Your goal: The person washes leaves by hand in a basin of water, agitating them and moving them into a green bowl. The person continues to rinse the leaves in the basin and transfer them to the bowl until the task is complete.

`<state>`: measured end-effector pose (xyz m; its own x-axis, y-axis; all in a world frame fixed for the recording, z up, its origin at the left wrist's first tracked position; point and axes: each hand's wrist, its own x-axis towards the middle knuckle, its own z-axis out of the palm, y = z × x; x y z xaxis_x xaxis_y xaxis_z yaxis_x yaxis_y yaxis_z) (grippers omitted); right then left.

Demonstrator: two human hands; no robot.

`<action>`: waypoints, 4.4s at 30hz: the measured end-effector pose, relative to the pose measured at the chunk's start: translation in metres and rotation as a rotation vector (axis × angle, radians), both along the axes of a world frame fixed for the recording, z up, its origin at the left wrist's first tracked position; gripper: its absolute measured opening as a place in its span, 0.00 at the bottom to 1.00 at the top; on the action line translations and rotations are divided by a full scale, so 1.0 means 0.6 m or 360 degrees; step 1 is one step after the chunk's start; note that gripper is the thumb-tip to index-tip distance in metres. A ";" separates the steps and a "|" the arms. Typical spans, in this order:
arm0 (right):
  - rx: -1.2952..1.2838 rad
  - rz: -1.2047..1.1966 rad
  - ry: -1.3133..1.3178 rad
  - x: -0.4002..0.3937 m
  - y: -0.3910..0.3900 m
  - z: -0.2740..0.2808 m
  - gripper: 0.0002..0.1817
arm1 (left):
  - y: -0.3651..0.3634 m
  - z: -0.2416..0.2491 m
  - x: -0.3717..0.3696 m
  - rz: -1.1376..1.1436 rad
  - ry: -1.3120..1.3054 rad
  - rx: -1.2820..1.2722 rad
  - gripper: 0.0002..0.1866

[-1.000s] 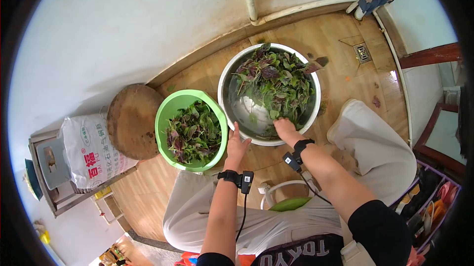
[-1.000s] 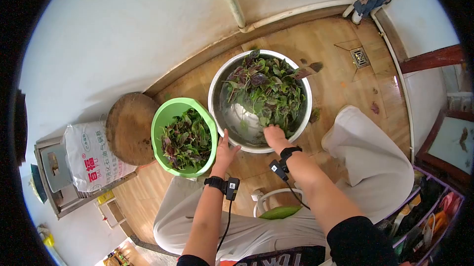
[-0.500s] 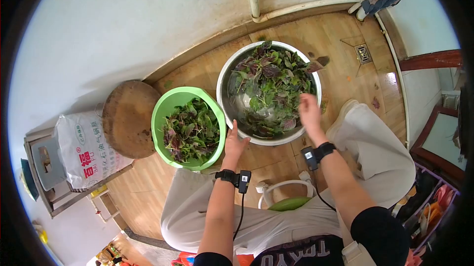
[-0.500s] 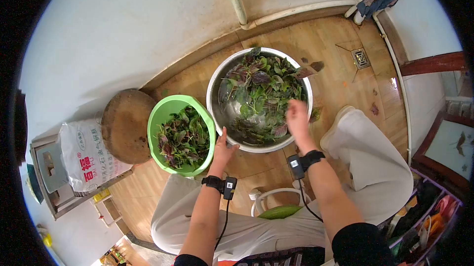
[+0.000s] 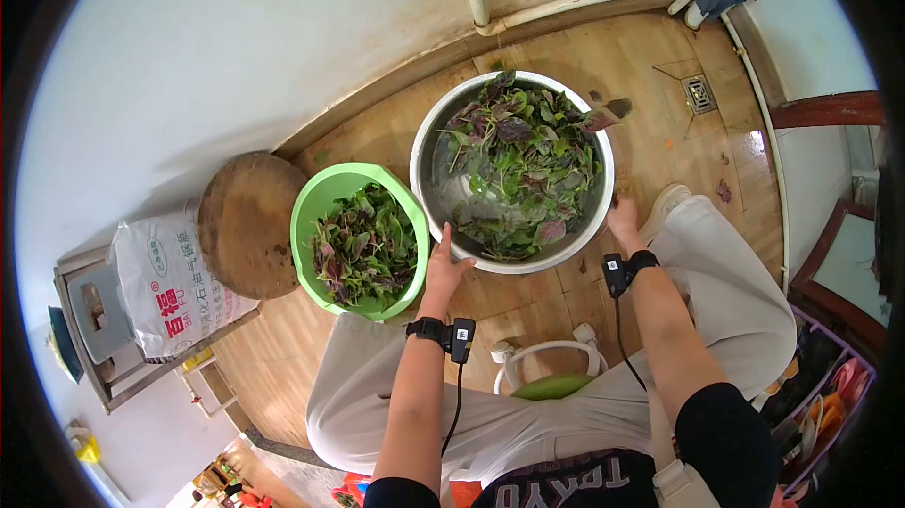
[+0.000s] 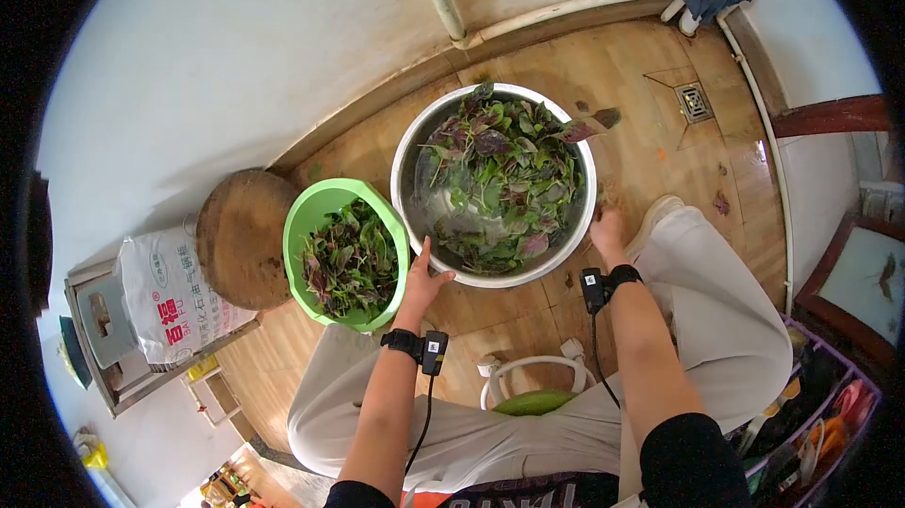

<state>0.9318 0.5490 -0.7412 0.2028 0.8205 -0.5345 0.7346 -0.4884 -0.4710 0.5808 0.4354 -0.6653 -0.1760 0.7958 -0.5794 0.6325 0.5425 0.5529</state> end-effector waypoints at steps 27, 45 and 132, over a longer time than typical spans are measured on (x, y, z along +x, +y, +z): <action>0.0658 -0.0076 0.0356 -0.141 0.035 0.155 0.11 | -0.006 -0.023 -0.010 -0.0029 -0.0023 0.0161 0.51; 0.1211 0.0763 -0.0330 0.041 0.270 -0.044 0.10 | 0.002 -0.012 -0.006 -0.0047 -0.0040 0.0106 0.50; -0.0137 0.1632 -0.0576 -0.231 -0.038 0.032 0.19 | 0.095 -0.115 0.128 -0.0922 0.0841 -0.0421 0.24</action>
